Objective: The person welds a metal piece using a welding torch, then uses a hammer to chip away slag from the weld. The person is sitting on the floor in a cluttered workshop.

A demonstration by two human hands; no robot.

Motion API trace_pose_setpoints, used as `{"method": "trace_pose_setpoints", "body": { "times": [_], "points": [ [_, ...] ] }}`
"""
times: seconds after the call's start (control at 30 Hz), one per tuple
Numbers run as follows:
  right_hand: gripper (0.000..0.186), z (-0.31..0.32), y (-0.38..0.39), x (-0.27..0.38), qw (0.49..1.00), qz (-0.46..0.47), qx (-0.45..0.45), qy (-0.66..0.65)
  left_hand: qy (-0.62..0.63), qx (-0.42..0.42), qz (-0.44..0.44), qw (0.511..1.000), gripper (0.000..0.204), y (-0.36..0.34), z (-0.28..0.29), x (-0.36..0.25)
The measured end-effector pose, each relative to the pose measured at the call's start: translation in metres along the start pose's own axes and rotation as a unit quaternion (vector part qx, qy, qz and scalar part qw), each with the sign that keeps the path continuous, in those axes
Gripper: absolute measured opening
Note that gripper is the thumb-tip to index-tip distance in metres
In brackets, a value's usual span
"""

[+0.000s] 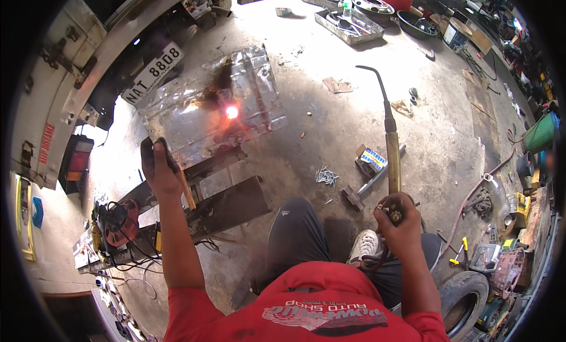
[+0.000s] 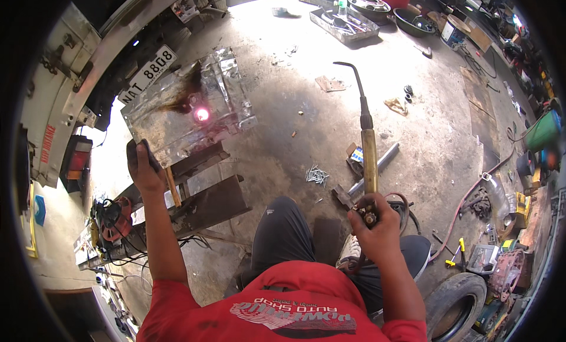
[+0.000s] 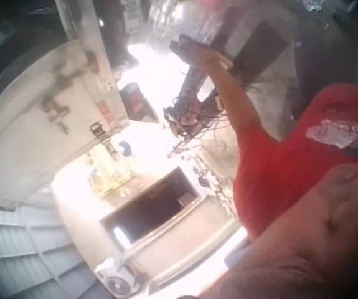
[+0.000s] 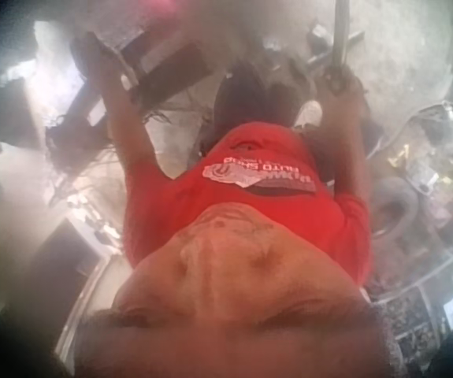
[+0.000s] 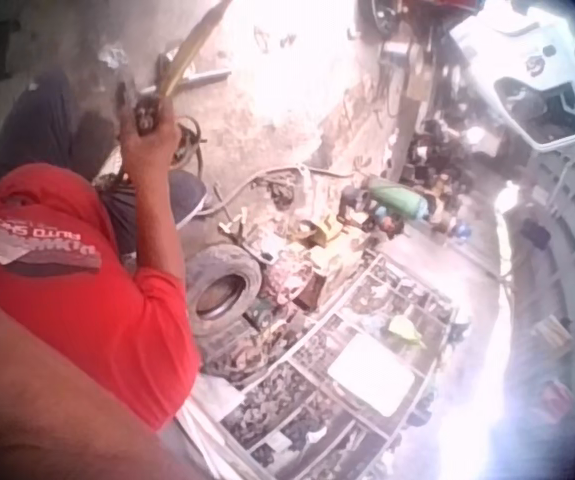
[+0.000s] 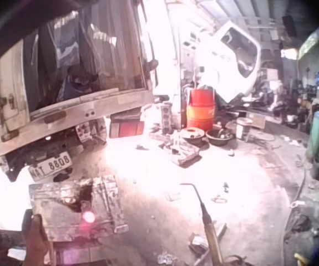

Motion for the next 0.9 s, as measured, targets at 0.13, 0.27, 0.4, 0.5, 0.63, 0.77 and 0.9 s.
{"method": "trace_pose_setpoints", "body": {
  "times": [0.13,0.27,0.4,0.5,0.63,0.77,0.9],
  "points": [
    [0.021,0.001,0.006,-0.002,1.000,0.023,-0.001,0.001,-0.014,0.019,0.025,0.999,0.030,-0.003,0.000,-0.004],
    [0.022,0.003,0.010,-0.011,0.996,0.060,-0.019,0.060,-0.094,0.031,-0.050,0.994,0.029,-0.012,-0.023,-0.017],
    [0.024,-0.004,0.015,0.006,0.989,0.094,0.000,0.118,-0.145,0.050,0.056,0.987,0.027,-0.005,-0.054,-0.021],
    [0.026,-0.033,0.008,0.011,0.979,0.126,0.055,0.153,-0.211,0.058,0.017,0.976,0.026,-0.022,-0.028,0.004],
    [0.022,-0.060,0.003,0.022,0.968,0.109,0.130,0.186,-0.322,0.041,0.000,0.946,0.034,-0.020,-0.036,0.043],
    [0.023,-0.091,-0.006,0.024,0.951,0.117,0.188,0.217,-0.341,0.052,-0.006,0.939,0.041,-0.013,-0.020,0.075],
    [0.023,-0.117,-0.014,0.020,0.931,0.097,0.240,0.257,-0.364,0.015,-0.001,0.931,0.040,-0.003,-0.008,0.079]
  ]
}}
Point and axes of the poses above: each hand's wrist, its own y-axis away from the middle knuckle, its own z-axis out of the back of the hand, x = y × z, the point moved 7 cm from there along -y, towards the middle knuckle, and after that the axes turned 15 degrees about x, right-handed, at the moved point
